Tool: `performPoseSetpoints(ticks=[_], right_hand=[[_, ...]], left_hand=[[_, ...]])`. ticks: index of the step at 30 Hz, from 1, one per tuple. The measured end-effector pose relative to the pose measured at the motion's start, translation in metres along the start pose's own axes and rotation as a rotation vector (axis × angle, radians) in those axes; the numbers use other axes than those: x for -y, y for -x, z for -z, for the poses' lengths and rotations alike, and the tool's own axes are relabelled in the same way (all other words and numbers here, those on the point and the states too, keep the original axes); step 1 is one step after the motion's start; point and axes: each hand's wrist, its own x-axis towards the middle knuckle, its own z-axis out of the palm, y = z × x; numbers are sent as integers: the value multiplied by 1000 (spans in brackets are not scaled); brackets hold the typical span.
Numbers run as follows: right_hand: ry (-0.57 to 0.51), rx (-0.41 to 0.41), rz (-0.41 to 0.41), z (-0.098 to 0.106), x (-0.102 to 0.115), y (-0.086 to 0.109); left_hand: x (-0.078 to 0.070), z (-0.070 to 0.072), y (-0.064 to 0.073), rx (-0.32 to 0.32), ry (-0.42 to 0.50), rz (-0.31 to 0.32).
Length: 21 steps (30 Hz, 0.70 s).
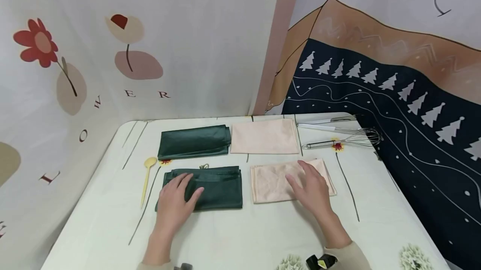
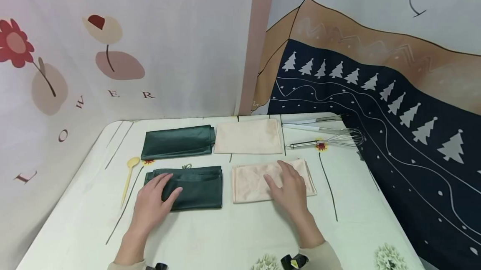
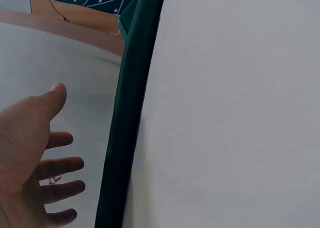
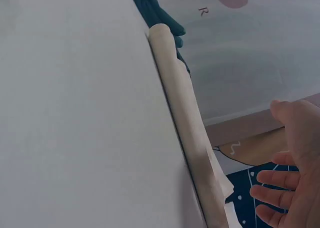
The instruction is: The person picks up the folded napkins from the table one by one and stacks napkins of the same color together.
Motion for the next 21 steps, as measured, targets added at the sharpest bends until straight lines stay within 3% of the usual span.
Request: performPoseSetpoints(ticks=[4,10,21], right_hand=[[-88,-54,4,-4,4,-5],[-163,-36,8,-11,8,-9],[-302,87,-34,-29,20,-10]], left_hand=[[8,0,-1,-33,33,17],[20,-1,-2,-30,68,69],[34,6,-6,109,156,193]])
